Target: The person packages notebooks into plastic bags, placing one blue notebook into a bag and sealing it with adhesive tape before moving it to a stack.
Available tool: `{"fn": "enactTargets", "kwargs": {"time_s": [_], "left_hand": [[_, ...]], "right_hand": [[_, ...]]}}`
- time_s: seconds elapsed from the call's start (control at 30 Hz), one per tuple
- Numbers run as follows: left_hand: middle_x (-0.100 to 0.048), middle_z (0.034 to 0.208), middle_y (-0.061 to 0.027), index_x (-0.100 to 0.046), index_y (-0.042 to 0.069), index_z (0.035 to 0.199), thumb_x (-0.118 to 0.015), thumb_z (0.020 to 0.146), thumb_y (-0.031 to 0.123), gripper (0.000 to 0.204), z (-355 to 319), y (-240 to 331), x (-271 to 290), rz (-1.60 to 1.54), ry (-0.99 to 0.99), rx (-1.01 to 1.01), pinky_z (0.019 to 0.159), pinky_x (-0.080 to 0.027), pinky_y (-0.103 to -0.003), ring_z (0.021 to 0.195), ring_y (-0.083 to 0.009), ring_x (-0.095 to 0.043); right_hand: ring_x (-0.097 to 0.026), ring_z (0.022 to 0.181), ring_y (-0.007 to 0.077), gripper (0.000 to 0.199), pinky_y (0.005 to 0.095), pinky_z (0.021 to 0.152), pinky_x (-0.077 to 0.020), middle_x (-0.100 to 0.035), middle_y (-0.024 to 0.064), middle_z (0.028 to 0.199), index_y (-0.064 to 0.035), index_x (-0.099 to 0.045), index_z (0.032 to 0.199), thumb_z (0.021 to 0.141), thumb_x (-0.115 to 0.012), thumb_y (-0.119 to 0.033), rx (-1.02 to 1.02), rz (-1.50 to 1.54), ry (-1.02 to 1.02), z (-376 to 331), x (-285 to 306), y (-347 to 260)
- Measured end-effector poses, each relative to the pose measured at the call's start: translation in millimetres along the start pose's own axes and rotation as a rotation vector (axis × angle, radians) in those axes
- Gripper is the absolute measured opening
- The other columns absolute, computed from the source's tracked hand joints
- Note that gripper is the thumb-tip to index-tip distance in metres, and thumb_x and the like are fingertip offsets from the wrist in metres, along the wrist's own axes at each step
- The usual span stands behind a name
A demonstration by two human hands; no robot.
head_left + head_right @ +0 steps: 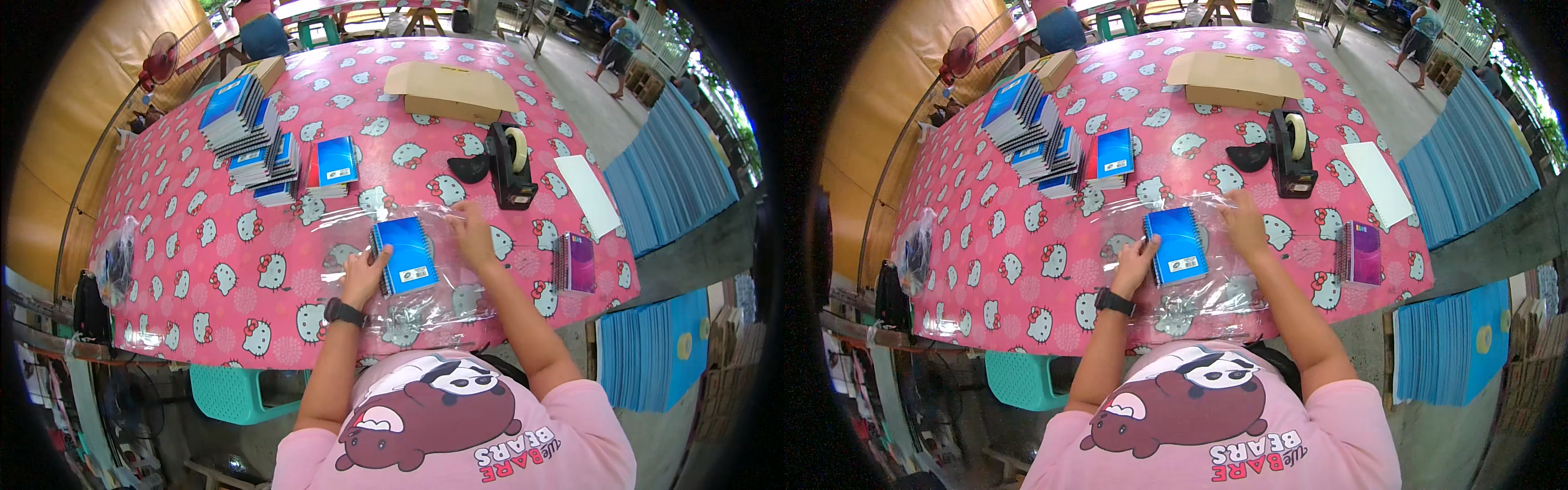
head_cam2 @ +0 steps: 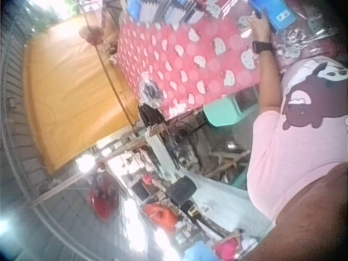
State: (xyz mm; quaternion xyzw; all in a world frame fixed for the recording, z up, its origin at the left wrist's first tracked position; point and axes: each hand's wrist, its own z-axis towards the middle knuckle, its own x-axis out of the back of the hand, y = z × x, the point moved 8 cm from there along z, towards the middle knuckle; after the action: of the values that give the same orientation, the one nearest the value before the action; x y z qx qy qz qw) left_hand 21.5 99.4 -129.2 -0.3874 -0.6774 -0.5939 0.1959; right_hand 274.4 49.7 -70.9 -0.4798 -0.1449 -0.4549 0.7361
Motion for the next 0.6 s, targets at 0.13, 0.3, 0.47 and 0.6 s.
{"fn": "enactTargets", "kwargs": {"time_s": [0.13, 0.3, 0.47, 0.6], "left_hand": [[-0.052, 0.108, -0.0195, -0.060, 0.008, 0.118, -0.043, 0.080, 0.070, 0.075, 4, -17, -11, -0.239, -0.163, 0.023, 0.092, -0.029, -0.057, 0.111, -0.0357, -0.046], [-0.052, 0.105, -0.0205, -0.054, 0.002, 0.124, -0.047, 0.083, 0.063, 0.073, 8, -18, -16, -0.153, -0.138, -0.096, 0.091, -0.034, -0.051, 0.106, -0.0345, -0.049], [-0.049, 0.120, -0.0277, -0.030, -0.012, 0.134, -0.060, 0.080, 0.055, 0.091, -7, 22, -16, -0.728, -0.055, -0.098, 0.094, -0.040, -0.035, 0.112, -0.0333, -0.050], [-0.048, 0.124, -0.0257, -0.025, -0.010, 0.136, -0.069, 0.075, 0.045, 0.093, -7, 15, -26, -0.794, -0.074, 0.037, 0.095, -0.040, -0.036, 0.113, -0.0311, -0.050]], "right_hand": [[-0.060, 0.072, 0.0185, 0.048, 0.0326, 0.058, -0.0452, -0.062, 0.0126, 0.087, -0.0002, -0.051, 0.106, 0.071, -0.076, -0.021, -0.604, 0.179, -0.235, -36, 16, 42], [-0.058, 0.059, 0.0127, 0.056, 0.0251, 0.048, -0.0434, -0.060, 0.0108, 0.076, 0.0002, -0.048, 0.119, 0.071, -0.074, -0.014, -0.742, 0.671, -0.547, -62, 13, 23], [-0.063, 0.080, 0.0324, 0.052, 0.0402, 0.063, -0.0518, -0.059, 0.0188, 0.087, 0.0022, -0.049, 0.118, 0.069, -0.064, -0.002, 0.015, 0.047, -0.331, -30, -1, -95], [-0.062, 0.084, 0.0375, 0.040, 0.0439, 0.070, -0.0527, -0.056, 0.0221, 0.097, 0.0067, -0.050, 0.109, 0.073, -0.062, -0.004, -0.047, -0.237, -0.671, -51, -48, -140]]}}
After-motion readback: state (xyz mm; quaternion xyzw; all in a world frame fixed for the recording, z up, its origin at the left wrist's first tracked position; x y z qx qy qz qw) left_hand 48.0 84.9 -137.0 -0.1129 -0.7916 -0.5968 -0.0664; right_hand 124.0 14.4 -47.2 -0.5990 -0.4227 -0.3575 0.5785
